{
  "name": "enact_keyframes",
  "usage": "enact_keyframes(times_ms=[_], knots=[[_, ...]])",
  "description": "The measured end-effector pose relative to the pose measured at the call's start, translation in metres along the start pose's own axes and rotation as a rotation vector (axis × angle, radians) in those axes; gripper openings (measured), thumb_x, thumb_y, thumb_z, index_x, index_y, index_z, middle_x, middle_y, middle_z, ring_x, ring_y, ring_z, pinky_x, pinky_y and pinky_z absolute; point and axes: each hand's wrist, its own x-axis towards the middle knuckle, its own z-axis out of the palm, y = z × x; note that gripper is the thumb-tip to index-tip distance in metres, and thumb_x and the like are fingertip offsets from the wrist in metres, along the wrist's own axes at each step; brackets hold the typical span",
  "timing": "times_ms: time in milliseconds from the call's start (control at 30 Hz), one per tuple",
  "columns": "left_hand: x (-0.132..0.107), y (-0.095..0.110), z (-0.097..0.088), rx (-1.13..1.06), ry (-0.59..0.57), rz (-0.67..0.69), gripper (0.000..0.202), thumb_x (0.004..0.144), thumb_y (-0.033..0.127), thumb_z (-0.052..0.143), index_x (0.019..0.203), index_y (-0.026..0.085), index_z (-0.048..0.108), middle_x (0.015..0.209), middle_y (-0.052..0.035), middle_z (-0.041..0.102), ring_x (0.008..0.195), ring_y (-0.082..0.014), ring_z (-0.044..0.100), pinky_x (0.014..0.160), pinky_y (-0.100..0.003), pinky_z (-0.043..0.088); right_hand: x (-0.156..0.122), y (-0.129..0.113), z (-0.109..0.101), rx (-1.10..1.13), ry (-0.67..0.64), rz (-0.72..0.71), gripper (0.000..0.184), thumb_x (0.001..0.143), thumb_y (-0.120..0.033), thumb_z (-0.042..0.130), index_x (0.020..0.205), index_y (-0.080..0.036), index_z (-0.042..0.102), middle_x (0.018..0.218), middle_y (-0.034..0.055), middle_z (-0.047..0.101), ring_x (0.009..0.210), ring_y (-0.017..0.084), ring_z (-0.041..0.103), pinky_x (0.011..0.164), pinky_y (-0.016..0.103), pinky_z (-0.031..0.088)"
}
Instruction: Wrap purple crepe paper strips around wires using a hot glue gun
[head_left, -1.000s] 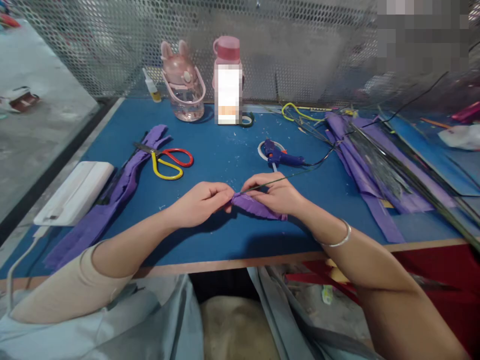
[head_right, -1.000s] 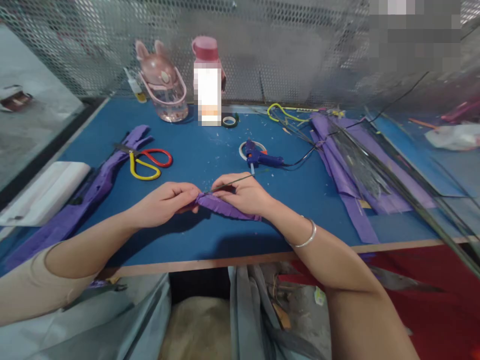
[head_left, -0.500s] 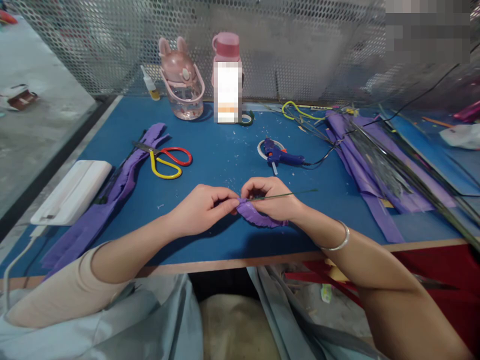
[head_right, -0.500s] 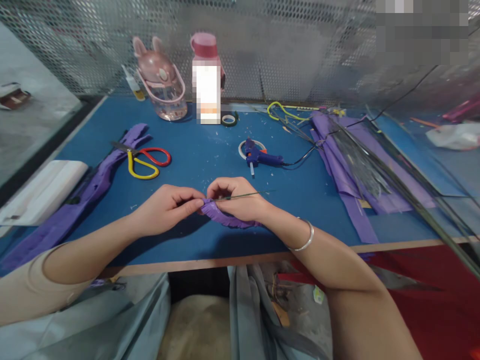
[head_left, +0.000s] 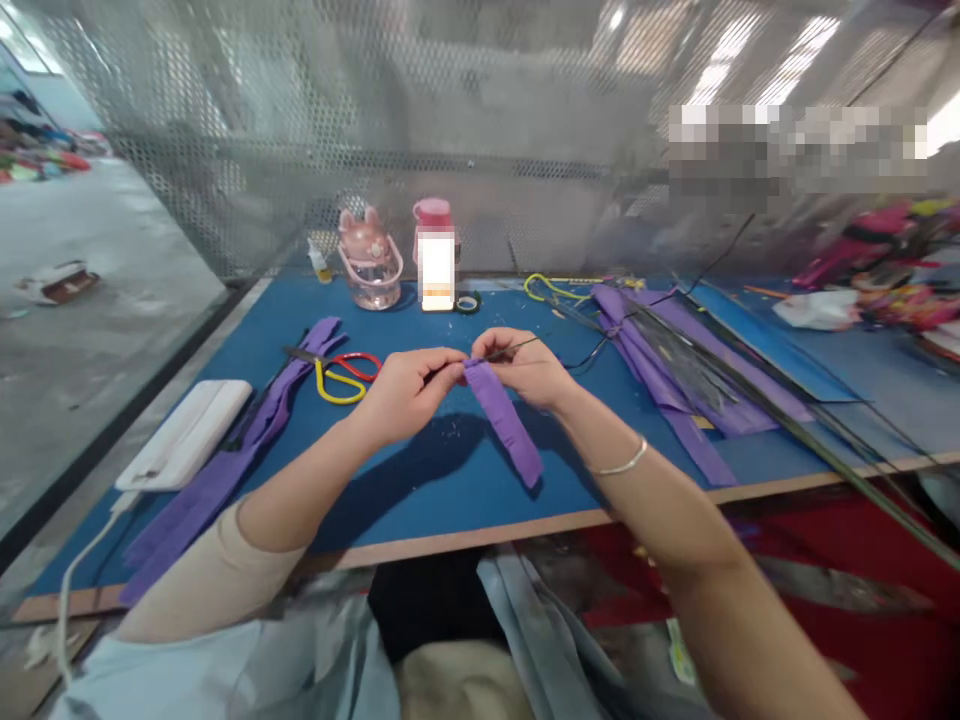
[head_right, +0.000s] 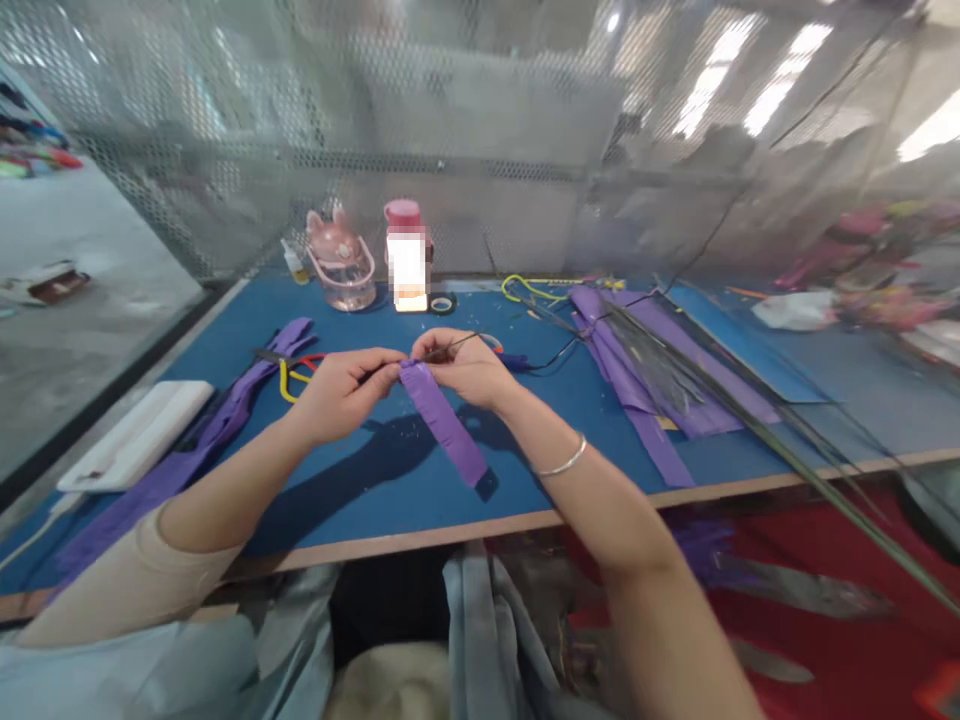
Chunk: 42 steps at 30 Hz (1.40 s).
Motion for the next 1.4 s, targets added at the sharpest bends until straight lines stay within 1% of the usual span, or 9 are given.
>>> enact_keyframes(times_ms=[133, 200, 367, 633, 767, 900, 1033, 1233, 1400], knots=[[0.001, -0.003, 0.015, 0.021, 0.234, 0.072, 0.025, 0.093, 0.025, 0.048, 0.098, 0.015, 0.070, 0.088, -0.0058, 0.074, 0.079, -0.0161, 0.067, 0.074, -0.026, 0.052, 0.002, 0.004, 0.009, 0.166, 0.232, -0.069, 0.036, 0.055, -0.033, 0.087, 0.073, -0.018, 0.060, 0.062, -0.0048, 0.062, 0.053, 0.007, 0.054, 0.051, 0.019, 0.044], [-0.007, -0.012, 0.025, 0.053, 0.289, 0.121, 0.024, 0.093, 0.022, 0.046, 0.098, 0.014, 0.069, 0.090, -0.0075, 0.074, 0.080, -0.0161, 0.068, 0.074, -0.026, 0.053, -0.002, 0.015, 0.015, 0.188, 0.235, -0.053, 0.035, 0.054, -0.032, 0.088, 0.072, -0.017, 0.062, 0.061, -0.0045, 0.062, 0.052, 0.007, 0.054, 0.051, 0.019, 0.044], [-0.022, -0.025, 0.038, 0.176, 0.313, 0.249, 0.019, 0.092, 0.018, 0.049, 0.099, 0.014, 0.066, 0.087, -0.0070, 0.072, 0.080, -0.0155, 0.066, 0.074, -0.026, 0.053, -0.012, 0.029, 0.019, 0.143, 0.188, -0.062, 0.032, 0.055, -0.032, 0.088, 0.071, -0.017, 0.065, 0.062, -0.0033, 0.063, 0.052, 0.008, 0.054, 0.052, 0.020, 0.046], [-0.020, -0.020, 0.032, 0.367, 0.325, 0.387, 0.019, 0.093, 0.018, 0.051, 0.104, 0.016, 0.066, 0.094, -0.0095, 0.074, 0.083, -0.0172, 0.067, 0.076, -0.029, 0.053, -0.016, 0.026, 0.015, 0.049, 0.203, -0.104, 0.030, 0.060, -0.035, 0.085, 0.073, -0.017, 0.064, 0.066, -0.0021, 0.063, 0.057, 0.009, 0.054, 0.056, 0.022, 0.048], [-0.020, -0.020, 0.027, 0.338, 0.250, 0.299, 0.024, 0.092, 0.025, 0.052, 0.112, 0.018, 0.062, 0.101, -0.0098, 0.074, 0.090, -0.0190, 0.068, 0.082, -0.032, 0.053, -0.017, 0.027, 0.011, -0.015, 0.167, -0.150, 0.023, 0.070, -0.035, 0.077, 0.077, -0.018, 0.063, 0.068, -0.0018, 0.061, 0.057, 0.009, 0.052, 0.057, 0.023, 0.047], [-0.019, -0.018, 0.016, 0.103, 0.043, 0.066, 0.047, 0.093, 0.030, 0.047, 0.137, 0.015, 0.044, 0.108, -0.0089, 0.072, 0.088, -0.0173, 0.068, 0.078, -0.028, 0.052, -0.017, 0.025, 0.005, -0.235, 0.121, -0.321, 0.011, 0.078, -0.026, 0.070, 0.077, -0.017, 0.064, 0.075, 0.0004, 0.062, 0.068, 0.011, 0.055, 0.067, 0.025, 0.046], [-0.014, -0.018, 0.011, -0.039, -0.115, -0.023, 0.033, 0.097, 0.033, 0.041, 0.103, 0.015, 0.068, 0.081, -0.0025, 0.072, 0.071, -0.0131, 0.064, 0.066, -0.022, 0.048, -0.016, 0.026, 0.003, -0.373, 0.077, -0.408, 0.009, 0.081, -0.025, 0.069, 0.076, -0.018, 0.065, 0.077, 0.0009, 0.061, 0.070, 0.011, 0.054, 0.068, 0.025, 0.046], [-0.012, -0.023, 0.019, -0.031, 0.076, 0.044, 0.023, 0.092, 0.031, 0.054, 0.095, 0.015, 0.070, 0.084, -0.0039, 0.072, 0.075, -0.0129, 0.064, 0.070, -0.023, 0.048, -0.015, 0.031, 0.005, -0.183, 0.205, -0.184, 0.033, 0.065, -0.042, 0.083, 0.076, -0.017, 0.064, 0.072, 0.0001, 0.064, 0.065, 0.011, 0.056, 0.062, 0.024, 0.048], [-0.013, -0.023, 0.023, 0.054, 0.175, 0.083, 0.018, 0.091, 0.028, 0.057, 0.093, 0.016, 0.070, 0.084, -0.0041, 0.072, 0.076, -0.0134, 0.065, 0.074, -0.025, 0.050, -0.014, 0.033, 0.006, -0.116, 0.220, -0.130, 0.036, 0.060, -0.044, 0.085, 0.072, -0.016, 0.066, 0.067, 0.0003, 0.064, 0.059, 0.010, 0.055, 0.055, 0.023, 0.046]])
